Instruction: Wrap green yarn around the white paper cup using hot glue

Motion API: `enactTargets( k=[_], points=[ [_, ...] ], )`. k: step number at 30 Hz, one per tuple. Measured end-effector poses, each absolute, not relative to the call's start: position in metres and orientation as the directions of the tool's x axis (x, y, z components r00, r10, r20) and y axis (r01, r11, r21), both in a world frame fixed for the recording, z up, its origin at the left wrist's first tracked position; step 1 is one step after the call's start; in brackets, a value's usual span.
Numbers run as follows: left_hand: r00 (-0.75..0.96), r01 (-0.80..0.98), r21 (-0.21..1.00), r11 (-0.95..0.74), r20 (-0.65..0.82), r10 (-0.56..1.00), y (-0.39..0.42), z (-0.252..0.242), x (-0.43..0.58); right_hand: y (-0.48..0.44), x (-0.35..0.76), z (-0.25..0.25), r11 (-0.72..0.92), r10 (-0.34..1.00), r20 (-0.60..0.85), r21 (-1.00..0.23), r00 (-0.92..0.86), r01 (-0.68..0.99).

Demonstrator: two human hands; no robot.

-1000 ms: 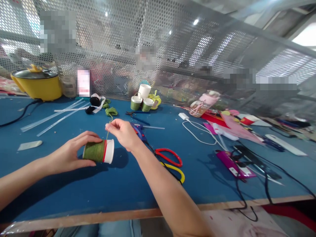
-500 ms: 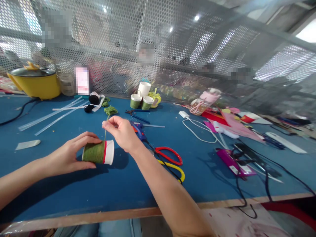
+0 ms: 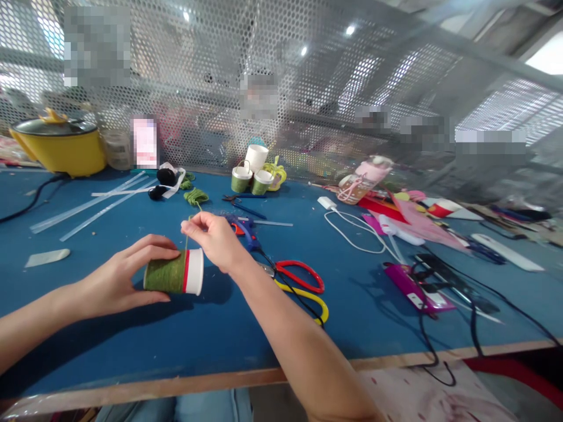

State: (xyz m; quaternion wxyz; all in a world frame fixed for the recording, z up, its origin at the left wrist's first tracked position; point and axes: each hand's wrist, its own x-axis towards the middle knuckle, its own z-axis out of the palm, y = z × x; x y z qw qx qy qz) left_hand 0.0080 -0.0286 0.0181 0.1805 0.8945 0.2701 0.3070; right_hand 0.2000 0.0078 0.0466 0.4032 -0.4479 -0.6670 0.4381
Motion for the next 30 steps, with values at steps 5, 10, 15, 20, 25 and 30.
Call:
enactTargets(
  k=[5, 10, 15, 20, 25, 30],
  points=[
    [0.673, 0.368, 0.444, -0.817, 0.479, 0.564, -0.0295, 0.0173, 0.007, 0.0065, 0.2014, 0.0443, 0.214, 0.945, 0.121, -0.932, -0.304, 0.293],
    [0.677, 0.356, 0.41, -0.84, 0.507, 0.534, -0.0282, 0.0155, 0.0072, 0.0059, 0.2028, 0.042, 0.188, 0.947, 0.082, -0.926, -0.311, 0.327],
    [0.679, 0.349, 0.327, -0.878, 0.557, 0.478, -0.0273, 0.0141, 0.008, 0.0036, 0.2021, 0.0429, 0.125, 0.95, 0.021, -0.941, -0.312, 0.316],
    [0.71, 0.347, 0.174, -0.922, 0.593, 0.38, -0.0253, 0.0137, 0.0089, 0.0031, 0.2037, 0.0419, 0.087, 0.948, -0.029, -0.935, -0.318, 0.344],
    [0.727, 0.348, 0.053, -0.936, 0.616, 0.305, -0.0242, 0.0128, 0.0074, 0.0015, 0.2062, 0.0407, 0.102, 0.939, -0.039, -0.918, -0.343, 0.383],
    [0.723, 0.363, 0.113, -0.925, 0.592, 0.356, -0.0242, 0.0108, 0.0081, -0.0004, 0.204, 0.0441, 0.207, 0.931, 0.028, -0.862, -0.364, 0.463]
  ],
)
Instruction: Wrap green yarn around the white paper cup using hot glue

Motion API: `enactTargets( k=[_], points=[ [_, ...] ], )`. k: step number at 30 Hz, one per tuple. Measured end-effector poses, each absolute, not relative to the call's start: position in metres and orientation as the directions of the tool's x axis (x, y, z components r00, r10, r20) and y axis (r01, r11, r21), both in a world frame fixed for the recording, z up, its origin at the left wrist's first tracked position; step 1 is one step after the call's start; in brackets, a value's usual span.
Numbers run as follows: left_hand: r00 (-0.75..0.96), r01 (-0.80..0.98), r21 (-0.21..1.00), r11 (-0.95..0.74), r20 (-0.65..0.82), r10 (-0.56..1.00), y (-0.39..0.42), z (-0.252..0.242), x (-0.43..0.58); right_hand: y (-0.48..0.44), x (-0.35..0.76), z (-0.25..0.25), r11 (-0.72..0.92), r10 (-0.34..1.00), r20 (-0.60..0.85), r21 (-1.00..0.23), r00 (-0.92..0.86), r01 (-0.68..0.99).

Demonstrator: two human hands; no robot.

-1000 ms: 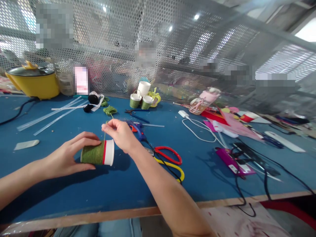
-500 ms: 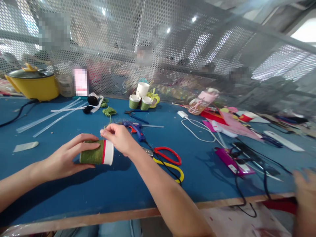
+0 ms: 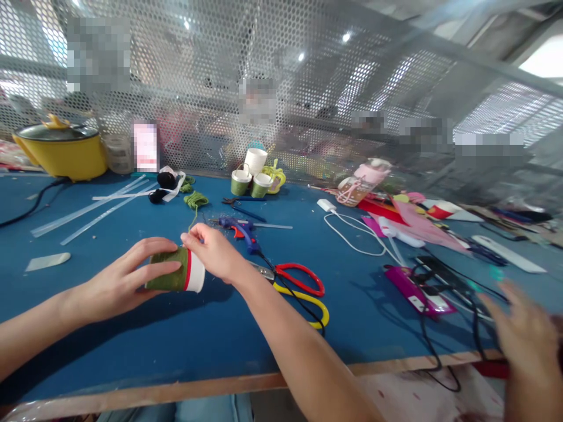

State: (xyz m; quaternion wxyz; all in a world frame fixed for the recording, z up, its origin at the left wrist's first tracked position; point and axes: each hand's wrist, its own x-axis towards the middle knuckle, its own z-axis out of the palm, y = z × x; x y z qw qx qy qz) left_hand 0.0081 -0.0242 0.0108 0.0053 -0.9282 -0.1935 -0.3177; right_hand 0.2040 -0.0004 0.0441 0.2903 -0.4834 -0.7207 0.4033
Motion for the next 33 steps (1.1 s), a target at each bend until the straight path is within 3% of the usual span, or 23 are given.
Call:
enactTargets(
  k=[7, 10, 12, 16, 22, 27, 33],
  points=[
    [0.579, 0.462, 0.538, -0.705, 0.419, 0.699, -0.0221, 0.0048, 0.0105, 0.003, 0.1999, 0.0386, 0.302, 0.938, 0.137, -0.775, -0.318, 0.556],
    [0.552, 0.408, 0.712, -0.572, 0.306, 0.776, -0.0216, 0.0058, 0.0114, 0.0015, 0.1974, 0.0361, 0.351, 0.927, 0.186, -0.736, -0.326, 0.579],
    [0.532, 0.38, 0.768, -0.515, 0.274, 0.801, -0.0212, 0.0078, 0.0122, -0.0001, 0.1961, 0.0354, 0.392, 0.913, 0.225, -0.711, -0.34, 0.584],
    [0.522, 0.372, 0.742, -0.558, 0.33, 0.787, -0.0197, 0.0109, 0.0124, -0.0003, 0.1966, 0.0349, 0.432, 0.895, 0.269, -0.719, -0.355, 0.545],
    [0.561, 0.398, 0.591, -0.702, 0.449, 0.696, -0.0196, 0.0106, 0.0104, 0.0034, 0.2003, 0.0363, 0.38, 0.904, 0.224, -0.813, -0.365, 0.441],
    [0.64, 0.391, 0.523, -0.757, 0.436, 0.632, -0.024, 0.0105, 0.0112, 0.0044, 0.2005, 0.0396, 0.327, 0.912, 0.194, -0.876, -0.361, 0.354],
    [0.711, 0.404, 0.461, -0.79, 0.385, 0.588, -0.0279, 0.0085, 0.0143, 0.0065, 0.1956, 0.037, 0.321, 0.907, 0.169, -0.871, -0.387, 0.372]
  ],
)
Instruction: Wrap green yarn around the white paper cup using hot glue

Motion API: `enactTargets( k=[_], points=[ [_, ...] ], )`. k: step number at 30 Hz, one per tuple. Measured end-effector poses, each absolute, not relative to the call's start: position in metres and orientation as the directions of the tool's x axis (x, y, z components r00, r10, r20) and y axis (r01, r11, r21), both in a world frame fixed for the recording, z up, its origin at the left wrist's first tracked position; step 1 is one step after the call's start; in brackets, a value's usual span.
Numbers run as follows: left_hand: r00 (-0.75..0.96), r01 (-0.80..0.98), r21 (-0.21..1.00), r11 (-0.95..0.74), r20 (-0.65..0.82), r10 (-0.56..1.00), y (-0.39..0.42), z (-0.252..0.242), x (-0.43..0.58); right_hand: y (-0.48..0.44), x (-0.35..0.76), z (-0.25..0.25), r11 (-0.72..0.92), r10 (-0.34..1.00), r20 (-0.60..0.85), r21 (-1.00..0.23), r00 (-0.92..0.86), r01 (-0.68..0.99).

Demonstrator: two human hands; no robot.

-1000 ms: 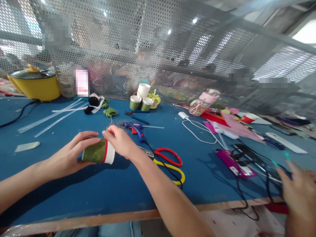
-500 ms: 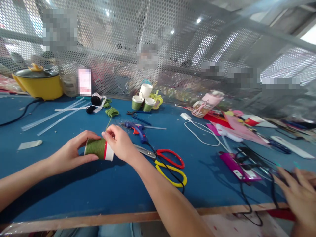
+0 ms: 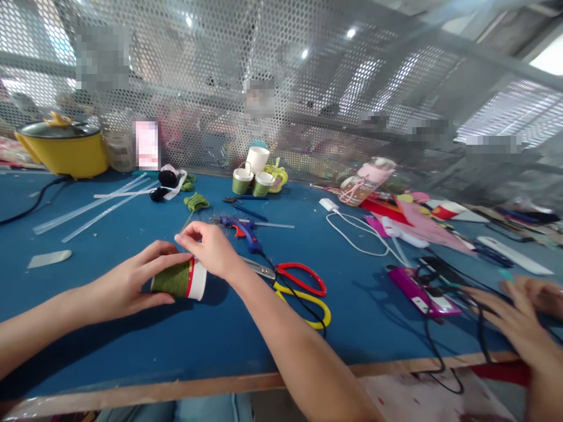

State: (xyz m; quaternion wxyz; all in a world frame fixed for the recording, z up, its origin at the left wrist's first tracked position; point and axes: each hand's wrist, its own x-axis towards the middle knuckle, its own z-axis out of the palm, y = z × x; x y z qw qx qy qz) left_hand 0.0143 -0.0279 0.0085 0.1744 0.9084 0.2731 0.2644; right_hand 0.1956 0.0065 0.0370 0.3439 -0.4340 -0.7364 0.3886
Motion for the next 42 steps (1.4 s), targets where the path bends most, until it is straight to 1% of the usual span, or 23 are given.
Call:
enactTargets(
  k=[4, 6, 8, 10, 11, 12, 14, 18, 22, 25, 27, 32, 33, 35, 36, 38, 40, 42],
  points=[
    [0.704, 0.436, 0.456, -0.776, 0.364, 0.609, -0.028, 0.009, 0.014, 0.013, 0.197, 0.03, 0.316, 0.906, 0.135, -0.847, -0.401, 0.428],
    [0.7, 0.46, 0.449, -0.766, 0.347, 0.624, -0.027, 0.01, 0.013, 0.019, 0.204, 0.032, 0.309, 0.926, 0.141, -0.815, -0.35, 0.49],
    [0.687, 0.485, 0.443, -0.754, 0.34, 0.642, -0.026, 0.011, 0.011, 0.026, 0.216, 0.04, 0.29, 0.952, 0.169, -0.756, -0.253, 0.587],
    [0.666, 0.504, 0.436, -0.745, 0.353, 0.657, -0.025, 0.01, 0.01, 0.033, 0.231, 0.051, 0.225, 0.973, 0.195, -0.648, -0.127, 0.727],
    [0.656, 0.512, 0.433, -0.741, 0.359, 0.663, -0.024, 0.01, 0.009, 0.036, 0.239, 0.055, 0.162, 0.979, 0.195, -0.558, -0.061, 0.814],
    [0.648, 0.519, 0.43, -0.739, 0.365, 0.668, -0.024, 0.009, 0.009, 0.038, 0.247, 0.058, 0.111, 0.981, 0.192, -0.506, -0.013, 0.855],
    [0.64, 0.522, 0.426, -0.739, 0.378, 0.669, -0.022, 0.008, 0.009, 0.043, 0.26, 0.057, 0.036, 0.989, 0.146, -0.447, 0.033, 0.894],
    [0.649, 0.509, 0.409, -0.758, 0.397, 0.649, -0.019, 0.008, 0.009, 0.049, 0.273, 0.036, -0.066, 0.996, 0.035, -0.409, 0.088, 0.91],
    [0.658, 0.501, 0.363, -0.785, 0.43, 0.619, -0.018, 0.01, 0.009, 0.053, 0.275, 0.02, -0.109, 0.991, 0.026, -0.448, 0.135, 0.887],
    [0.654, 0.498, 0.372, -0.783, 0.432, 0.621, -0.019, 0.011, 0.009, 0.052, 0.276, 0.022, -0.111, 0.988, 0.031, -0.529, 0.149, 0.842],
    [0.645, 0.493, 0.389, -0.778, 0.437, 0.627, -0.018, 0.01, 0.009, 0.047, 0.275, 0.029, -0.075, 0.992, 0.037, -0.602, 0.122, 0.795],
    [0.628, 0.502, 0.387, -0.774, 0.453, 0.633, -0.014, 0.011, 0.007, 0.021, 0.264, 0.055, 0.012, 1.0, 0.009, -0.771, -0.009, 0.636],
    [0.63, 0.508, 0.38, -0.773, 0.448, 0.634, -0.013, 0.011, 0.006, 0.016, 0.26, 0.059, 0.019, 1.0, 0.007, -0.823, -0.024, 0.568],
    [0.629, 0.524, 0.364, -0.77, 0.444, 0.638, -0.011, 0.012, 0.004, 0.005, 0.254, 0.065, 0.046, 0.998, 0.018, -0.885, -0.065, 0.463],
    [0.63, 0.53, 0.355, -0.77, 0.443, 0.638, -0.01, 0.012, 0.003, 0.0, 0.252, 0.066, 0.057, 0.995, 0.017, -0.905, -0.097, 0.422],
    [0.631, 0.535, 0.341, -0.772, 0.447, 0.635, -0.009, 0.012, 0.001, -0.008, 0.249, 0.066, 0.072, 0.986, 0.005, -0.917, -0.169, 0.393],
    [0.634, 0.538, 0.337, -0.772, 0.441, 0.635, -0.008, 0.012, 0.001, -0.014, 0.248, 0.065, 0.078, 0.977, -0.014, -0.909, -0.215, 0.411],
    [0.633, 0.541, 0.341, -0.769, 0.436, 0.64, -0.008, 0.012, 0.0, -0.019, 0.249, 0.066, 0.078, 0.971, -0.039, -0.881, -0.236, 0.466]
  ],
)
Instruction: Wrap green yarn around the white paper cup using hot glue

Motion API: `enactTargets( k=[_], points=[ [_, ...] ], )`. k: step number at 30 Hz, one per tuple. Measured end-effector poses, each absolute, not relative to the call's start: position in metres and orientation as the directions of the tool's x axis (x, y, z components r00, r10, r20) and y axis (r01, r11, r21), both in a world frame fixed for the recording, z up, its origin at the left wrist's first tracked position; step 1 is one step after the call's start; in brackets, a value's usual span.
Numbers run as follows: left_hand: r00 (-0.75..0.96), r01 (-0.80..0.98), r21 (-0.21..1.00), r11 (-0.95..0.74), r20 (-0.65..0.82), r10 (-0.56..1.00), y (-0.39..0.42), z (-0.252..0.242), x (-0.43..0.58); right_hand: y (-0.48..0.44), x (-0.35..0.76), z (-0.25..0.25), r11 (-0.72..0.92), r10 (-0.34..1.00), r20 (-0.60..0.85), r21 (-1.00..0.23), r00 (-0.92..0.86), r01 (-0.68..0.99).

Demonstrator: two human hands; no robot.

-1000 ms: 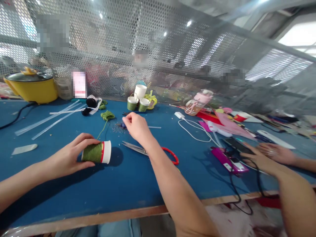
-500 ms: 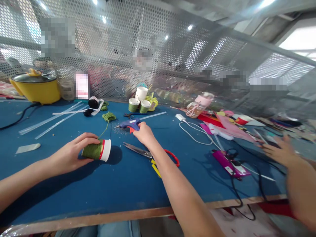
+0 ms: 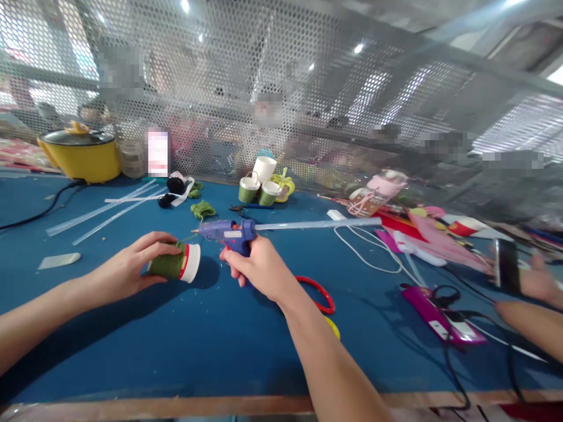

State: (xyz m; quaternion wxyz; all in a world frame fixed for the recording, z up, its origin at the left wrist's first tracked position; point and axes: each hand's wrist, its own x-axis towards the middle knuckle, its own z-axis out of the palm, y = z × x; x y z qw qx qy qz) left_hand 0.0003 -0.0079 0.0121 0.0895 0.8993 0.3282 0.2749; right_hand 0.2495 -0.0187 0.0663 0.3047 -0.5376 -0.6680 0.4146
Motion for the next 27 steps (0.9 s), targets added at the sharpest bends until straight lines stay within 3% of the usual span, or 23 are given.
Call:
enactTargets(
  k=[6, 27],
  points=[
    [0.63, 0.529, 0.358, -0.77, 0.443, 0.638, -0.007, 0.009, 0.0, -0.027, 0.251, 0.071, 0.061, 0.962, -0.107, -0.81, -0.249, 0.584],
    [0.625, 0.519, 0.359, -0.776, 0.459, 0.631, -0.005, 0.006, -0.002, -0.03, 0.246, 0.07, 0.068, 0.97, -0.098, -0.772, -0.224, 0.632]
  ],
)
